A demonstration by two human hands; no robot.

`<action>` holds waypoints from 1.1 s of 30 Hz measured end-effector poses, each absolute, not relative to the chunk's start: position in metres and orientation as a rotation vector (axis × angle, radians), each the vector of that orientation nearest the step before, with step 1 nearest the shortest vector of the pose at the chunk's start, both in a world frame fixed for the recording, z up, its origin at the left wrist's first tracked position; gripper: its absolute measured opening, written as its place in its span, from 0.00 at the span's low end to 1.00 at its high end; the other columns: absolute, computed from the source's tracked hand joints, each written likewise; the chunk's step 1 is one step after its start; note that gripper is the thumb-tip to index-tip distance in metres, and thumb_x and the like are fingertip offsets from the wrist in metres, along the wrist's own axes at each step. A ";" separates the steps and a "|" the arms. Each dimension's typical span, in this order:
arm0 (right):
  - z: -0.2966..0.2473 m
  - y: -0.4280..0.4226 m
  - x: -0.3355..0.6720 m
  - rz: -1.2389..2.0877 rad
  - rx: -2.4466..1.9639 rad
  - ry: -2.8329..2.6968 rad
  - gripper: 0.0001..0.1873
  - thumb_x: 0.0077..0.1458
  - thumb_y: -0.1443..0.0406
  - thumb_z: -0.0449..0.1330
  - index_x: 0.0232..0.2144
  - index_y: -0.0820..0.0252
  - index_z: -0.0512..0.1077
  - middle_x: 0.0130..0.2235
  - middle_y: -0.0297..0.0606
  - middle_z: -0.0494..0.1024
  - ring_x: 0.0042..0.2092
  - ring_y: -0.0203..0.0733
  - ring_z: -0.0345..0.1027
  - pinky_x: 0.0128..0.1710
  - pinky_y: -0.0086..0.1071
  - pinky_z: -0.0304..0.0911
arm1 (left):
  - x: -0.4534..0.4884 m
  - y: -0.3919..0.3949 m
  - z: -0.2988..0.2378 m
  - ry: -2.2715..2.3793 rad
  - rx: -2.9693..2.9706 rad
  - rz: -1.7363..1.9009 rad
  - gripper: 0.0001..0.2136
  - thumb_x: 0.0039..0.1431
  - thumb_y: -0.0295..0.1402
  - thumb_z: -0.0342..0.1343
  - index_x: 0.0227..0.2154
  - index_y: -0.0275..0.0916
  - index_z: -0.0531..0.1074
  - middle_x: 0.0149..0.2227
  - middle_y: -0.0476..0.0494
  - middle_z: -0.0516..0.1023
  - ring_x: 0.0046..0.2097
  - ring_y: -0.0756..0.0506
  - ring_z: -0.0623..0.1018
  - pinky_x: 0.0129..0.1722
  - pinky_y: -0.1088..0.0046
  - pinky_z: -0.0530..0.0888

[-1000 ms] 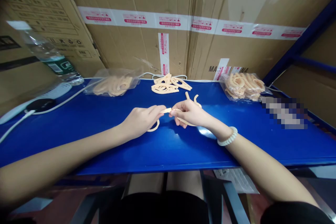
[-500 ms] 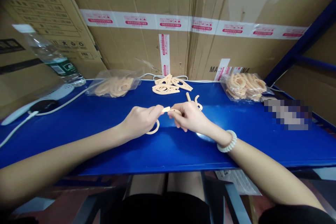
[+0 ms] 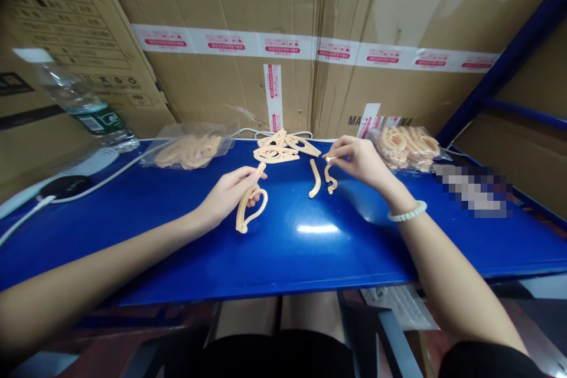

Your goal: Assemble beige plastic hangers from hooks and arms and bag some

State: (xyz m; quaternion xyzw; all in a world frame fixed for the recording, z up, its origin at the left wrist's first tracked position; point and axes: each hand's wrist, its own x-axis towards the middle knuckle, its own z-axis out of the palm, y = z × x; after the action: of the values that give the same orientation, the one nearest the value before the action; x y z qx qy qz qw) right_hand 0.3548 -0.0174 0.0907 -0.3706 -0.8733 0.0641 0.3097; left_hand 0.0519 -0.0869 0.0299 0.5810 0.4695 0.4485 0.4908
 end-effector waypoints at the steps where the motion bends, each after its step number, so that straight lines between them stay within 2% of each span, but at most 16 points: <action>1: 0.085 -0.013 0.356 0.136 -0.980 -2.372 0.10 0.56 0.61 0.63 0.33 0.57 0.84 0.38 0.43 0.80 0.36 0.46 0.74 0.39 0.40 0.68 | 0.051 -0.086 0.030 1.112 1.340 1.100 0.15 0.61 0.44 0.57 0.40 0.36 0.72 0.23 0.48 0.75 0.24 0.49 0.74 0.27 0.74 0.73; 5: 0.071 -0.007 0.356 0.091 -0.995 -2.615 0.11 0.52 0.71 0.60 0.33 0.60 0.83 0.38 0.44 0.81 0.35 0.43 0.75 0.37 0.36 0.69 | 0.051 -0.087 0.032 1.099 1.199 1.182 0.16 0.58 0.42 0.61 0.41 0.34 0.72 0.27 0.44 0.79 0.28 0.47 0.78 0.30 0.72 0.75; 9: 0.073 -0.007 0.363 0.106 -1.003 -2.787 0.15 0.47 0.75 0.60 0.34 0.59 0.82 0.39 0.41 0.82 0.38 0.44 0.76 0.39 0.34 0.70 | 0.052 -0.089 0.036 1.143 1.072 1.248 0.13 0.58 0.39 0.60 0.39 0.35 0.72 0.28 0.43 0.81 0.31 0.46 0.80 0.33 0.73 0.76; 13: 0.077 -0.012 0.360 0.019 -1.001 -2.750 0.20 0.49 0.78 0.54 0.39 0.60 0.81 0.41 0.43 0.81 0.41 0.45 0.76 0.43 0.37 0.71 | 0.053 -0.089 0.038 1.160 1.026 1.304 0.10 0.60 0.38 0.59 0.38 0.35 0.71 0.30 0.42 0.82 0.33 0.46 0.81 0.34 0.72 0.76; 18: 0.075 -0.046 0.317 -0.141 -0.679 -2.505 0.18 0.63 0.67 0.57 0.54 0.57 0.74 0.49 0.48 0.78 0.50 0.51 0.70 0.51 0.47 0.68 | 0.054 -0.090 0.037 1.112 1.017 1.326 0.09 0.58 0.34 0.59 0.39 0.35 0.70 0.32 0.42 0.82 0.33 0.46 0.81 0.36 0.69 0.78; 21: 0.067 -0.071 0.288 -0.214 -0.441 -2.632 0.20 0.64 0.59 0.59 0.56 0.59 0.72 0.52 0.48 0.77 0.56 0.53 0.66 0.56 0.51 0.63 | 0.056 -0.092 0.036 1.059 1.037 1.320 0.11 0.56 0.33 0.60 0.40 0.36 0.69 0.32 0.43 0.82 0.33 0.45 0.82 0.37 0.67 0.79; 23: 0.059 -0.081 0.276 -0.361 -0.358 -2.707 0.18 0.66 0.59 0.58 0.53 0.61 0.73 0.52 0.49 0.77 0.59 0.55 0.64 0.58 0.53 0.60 | 0.057 -0.094 0.035 1.012 1.068 1.309 0.13 0.56 0.35 0.61 0.41 0.36 0.69 0.32 0.42 0.82 0.34 0.45 0.82 0.36 0.67 0.80; 27: 0.048 -0.085 0.270 -0.556 -0.309 -2.739 0.12 0.68 0.66 0.52 0.43 0.62 0.76 0.43 0.45 0.80 0.53 0.49 0.69 0.59 0.51 0.55 | 0.058 -0.096 0.032 0.958 1.191 1.297 0.16 0.58 0.38 0.59 0.45 0.35 0.68 0.37 0.38 0.82 0.35 0.45 0.82 0.37 0.67 0.80; 30: 0.046 -0.083 0.272 -0.472 -0.415 -2.734 0.15 0.70 0.61 0.51 0.39 0.61 0.76 0.34 0.40 0.78 0.43 0.46 0.70 0.56 0.50 0.55 | 0.058 -0.095 0.028 0.997 1.302 1.371 0.21 0.62 0.39 0.57 0.54 0.37 0.63 0.48 0.34 0.80 0.37 0.45 0.82 0.37 0.66 0.81; 33: 0.046 -0.081 0.275 -0.394 -0.526 -2.688 0.17 0.70 0.58 0.51 0.39 0.60 0.76 0.31 0.37 0.75 0.36 0.43 0.67 0.55 0.50 0.52 | 0.053 -0.094 0.026 1.146 1.561 1.590 0.26 0.63 0.35 0.57 0.61 0.43 0.57 0.61 0.32 0.69 0.51 0.41 0.79 0.45 0.62 0.80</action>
State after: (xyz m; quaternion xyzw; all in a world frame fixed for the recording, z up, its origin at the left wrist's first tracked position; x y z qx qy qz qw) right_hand 0.2747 -0.0814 0.0457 -0.1869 -0.9544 -0.1398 0.1863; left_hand 0.0534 -0.0941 0.0261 0.5917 0.4346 0.6027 0.3126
